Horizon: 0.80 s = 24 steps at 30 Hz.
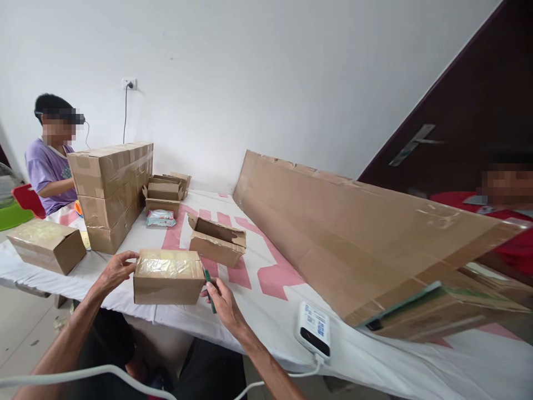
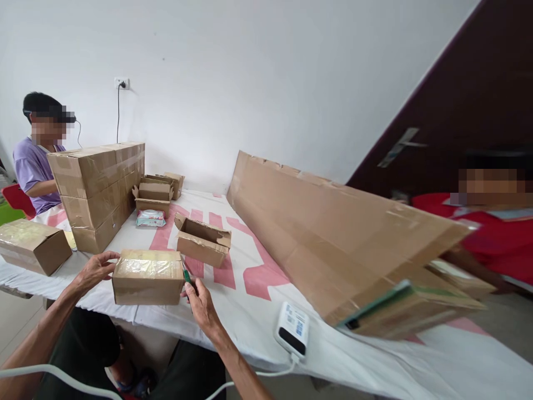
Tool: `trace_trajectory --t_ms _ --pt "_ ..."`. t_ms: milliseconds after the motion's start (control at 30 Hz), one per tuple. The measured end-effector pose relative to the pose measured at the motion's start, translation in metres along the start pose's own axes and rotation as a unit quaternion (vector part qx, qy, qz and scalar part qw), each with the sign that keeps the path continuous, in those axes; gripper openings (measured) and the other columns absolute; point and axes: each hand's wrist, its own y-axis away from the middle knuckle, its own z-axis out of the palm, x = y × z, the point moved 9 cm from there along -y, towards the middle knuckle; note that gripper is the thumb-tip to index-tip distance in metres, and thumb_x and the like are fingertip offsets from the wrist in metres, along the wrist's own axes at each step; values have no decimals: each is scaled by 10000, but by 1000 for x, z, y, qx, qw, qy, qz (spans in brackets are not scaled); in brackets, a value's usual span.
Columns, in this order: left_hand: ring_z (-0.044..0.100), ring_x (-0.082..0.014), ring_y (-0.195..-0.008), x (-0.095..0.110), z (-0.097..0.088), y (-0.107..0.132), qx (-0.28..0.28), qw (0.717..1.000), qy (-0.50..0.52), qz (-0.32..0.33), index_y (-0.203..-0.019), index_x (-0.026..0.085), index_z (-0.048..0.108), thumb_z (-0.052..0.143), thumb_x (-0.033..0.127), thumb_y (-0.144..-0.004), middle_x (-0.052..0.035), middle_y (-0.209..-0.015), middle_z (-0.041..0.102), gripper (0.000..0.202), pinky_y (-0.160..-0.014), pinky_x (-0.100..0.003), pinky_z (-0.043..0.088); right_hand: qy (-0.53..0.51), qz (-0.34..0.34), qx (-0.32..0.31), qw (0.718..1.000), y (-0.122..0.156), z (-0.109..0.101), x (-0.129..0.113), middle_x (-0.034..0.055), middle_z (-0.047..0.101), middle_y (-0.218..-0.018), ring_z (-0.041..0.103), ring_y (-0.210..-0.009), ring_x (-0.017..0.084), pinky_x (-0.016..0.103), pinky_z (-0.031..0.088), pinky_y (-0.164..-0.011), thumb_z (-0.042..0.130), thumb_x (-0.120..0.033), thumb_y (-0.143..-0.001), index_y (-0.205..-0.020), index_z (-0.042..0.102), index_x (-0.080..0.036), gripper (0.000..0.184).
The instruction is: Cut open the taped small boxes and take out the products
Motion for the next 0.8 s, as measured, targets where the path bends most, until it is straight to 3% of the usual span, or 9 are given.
trace_trajectory --t_ms 100,233,367,433,500,567,667,800 --pt "741 -306 -1030 -1 8 2 -29 999 22 2 -1145 206 761 789 642 -694 -106 -1087 817 628 -727 -324 550 3 0 5 1000 1 -2 1 104 746 -819 722 -787 290 398 571 -696 584 -887 -826 -953 653 -228 675" --pt "668 -374 -1290 11 17 7 -57 994 79 44 -1067 210 793 855 655 -663 -156 -1450 691 605 -908 -408 598 -1 -6 3 1000 3 -4 4 105 749 -817 732 -791 293 405 584 -718 575 -939 -787 -980 665 -220 750" --pt "605 -395 -1399 17 18 14 -32 992 93 81 -994 196 809 908 594 -652 -170 -1542 621 534 -1204 -502 449 21 -12 14 1000 1 -21 -3 59 700 -693 685 -694 261 388 565 -686 571 -922 -803 -919 649 -232 704" --pt "546 -402 -1465 15 18 19 -20 992 75 100 -1026 197 812 890 578 -701 -176 -1555 606 507 -1238 -510 415 55 -28 41 997 -2 -38 -18 35 655 -654 614 -615 223 359 525 -629 520 -885 -863 -842 615 -244 649" --pt "502 -410 -1504 12 20 25 -19 990 65 120 -1079 207 813 867 572 -739 -179 -1582 576 501 -1178 -479 494 96 -57 39 993 -5 -46 -43 40 674 -714 594 -621 208 342 500 -619 472 -806 -939 -821 613 -245 591" --pt "480 -412 -1519 8 23 31 -26 989 70 131 -1137 223 810 840 568 -777 -171 -1619 535 499 -1056 -419 591 136 -95 -19 986 -6 -36 -73 61 747 -888 670 -782 236 345 532 -715 493 -679 -991 -941 683 -237 483" --pt "458 -403 -1534 5 25 37 -34 987 71 143 -1210 247 798 807 543 -826 -144 -1646 504 484 -973 -378 636 185 -144 -144 961 -1 1 -112 59 776 -1174 703 -1063 259 371 541 -913 566 -450 -997 -1236 702 -257 337" --pt "495 -395 -1504 6 25 39 -33 986 53 152 -1250 259 789 790 496 -847 -132 -1632 520 468 -987 -396 640 252 -212 -230 916 5 49 -148 55 798 -1175 709 -1085 255 381 520 -971 586 -288 -982 -1218 758 -266 292"
